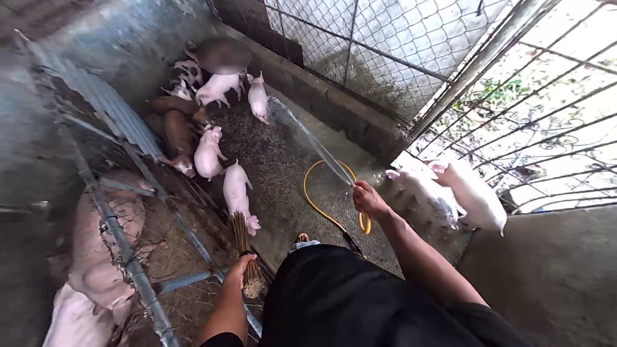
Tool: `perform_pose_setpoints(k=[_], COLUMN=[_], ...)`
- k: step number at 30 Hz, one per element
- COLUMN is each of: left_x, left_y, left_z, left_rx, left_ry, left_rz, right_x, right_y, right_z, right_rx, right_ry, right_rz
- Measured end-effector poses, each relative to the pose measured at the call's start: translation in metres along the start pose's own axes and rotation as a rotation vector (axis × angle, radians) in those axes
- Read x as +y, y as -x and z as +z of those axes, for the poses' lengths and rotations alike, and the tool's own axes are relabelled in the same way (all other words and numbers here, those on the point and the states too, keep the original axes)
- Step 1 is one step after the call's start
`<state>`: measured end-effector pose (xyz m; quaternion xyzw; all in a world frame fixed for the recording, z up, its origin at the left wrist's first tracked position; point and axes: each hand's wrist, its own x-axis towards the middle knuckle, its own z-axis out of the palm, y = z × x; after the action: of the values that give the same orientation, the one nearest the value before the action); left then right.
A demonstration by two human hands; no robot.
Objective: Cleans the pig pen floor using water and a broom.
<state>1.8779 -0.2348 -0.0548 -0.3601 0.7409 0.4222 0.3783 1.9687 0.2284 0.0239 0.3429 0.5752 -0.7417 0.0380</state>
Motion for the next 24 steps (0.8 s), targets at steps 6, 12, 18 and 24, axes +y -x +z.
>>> perform_pose_setpoints(k=[6, 12, 18, 24], left_x=[-0.015, -0.049, -0.082, -0.089], left_y=[0.009, 0.029, 0.032, 0.047], left_z=[0.007, 0.012, 0.017, 0.025], left_rx=[0.009, 0.034, 0.053, 0.063], left_ry=[0.006, 0.006, 0.004, -0.043], left_rz=[-0.036, -0.061, -0.091, -0.056], right_x=[0.022, 0.01, 0.001, -0.003], right_y=[-0.003, 0.006, 0.017, 0.035], right_z=[0.001, -0.01, -0.017, -0.027], right_rx=[-0.016, 0.03, -0.004, -0.033], right_ry=[0.101, 0.021, 0.015, 0.009], right_rz=[0.058, -0.015, -0.028, -0.046])
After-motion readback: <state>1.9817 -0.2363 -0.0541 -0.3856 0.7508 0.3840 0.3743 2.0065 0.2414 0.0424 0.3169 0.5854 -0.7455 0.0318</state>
